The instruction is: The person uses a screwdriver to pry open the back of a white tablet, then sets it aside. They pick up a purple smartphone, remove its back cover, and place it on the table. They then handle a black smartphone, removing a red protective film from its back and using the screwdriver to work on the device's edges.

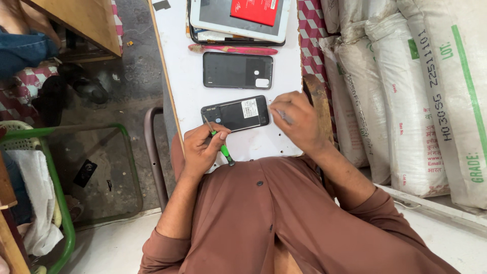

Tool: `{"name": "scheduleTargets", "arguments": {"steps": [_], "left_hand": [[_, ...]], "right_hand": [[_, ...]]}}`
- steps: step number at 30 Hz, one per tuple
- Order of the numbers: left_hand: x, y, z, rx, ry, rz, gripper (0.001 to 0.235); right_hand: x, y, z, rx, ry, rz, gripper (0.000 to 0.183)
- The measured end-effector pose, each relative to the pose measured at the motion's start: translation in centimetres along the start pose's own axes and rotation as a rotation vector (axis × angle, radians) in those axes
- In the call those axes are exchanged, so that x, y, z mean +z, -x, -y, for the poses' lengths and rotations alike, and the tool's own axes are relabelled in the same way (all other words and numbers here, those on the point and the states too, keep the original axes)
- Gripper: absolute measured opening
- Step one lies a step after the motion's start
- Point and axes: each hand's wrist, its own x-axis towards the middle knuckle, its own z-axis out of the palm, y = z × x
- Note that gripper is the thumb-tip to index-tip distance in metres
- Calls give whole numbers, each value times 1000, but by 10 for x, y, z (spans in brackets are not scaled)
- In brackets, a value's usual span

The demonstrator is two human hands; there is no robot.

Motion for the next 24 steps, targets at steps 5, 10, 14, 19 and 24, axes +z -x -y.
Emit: {"name": "scheduleTargets", "arguments": {"steps": [5,10,14,19,24], "left_hand": [[-2,0,-1,17,22,-7,19],[-3,1,-2,15,12,-10,19],[-3,1,-1,22,10,-15,20],[-3,1,1,29,-3,-16,22],[-5,2,3,33,59,-21,29]], "right_hand": [[2,1,-15,38,102,-81,14],[4,-1,-21,-43,193,-66,14],[6,-3,-23,-73,210,-72,14],[9,-1,-27,-44,171,-80,13],[10,2,-31,-24,157,-104,14]]}}
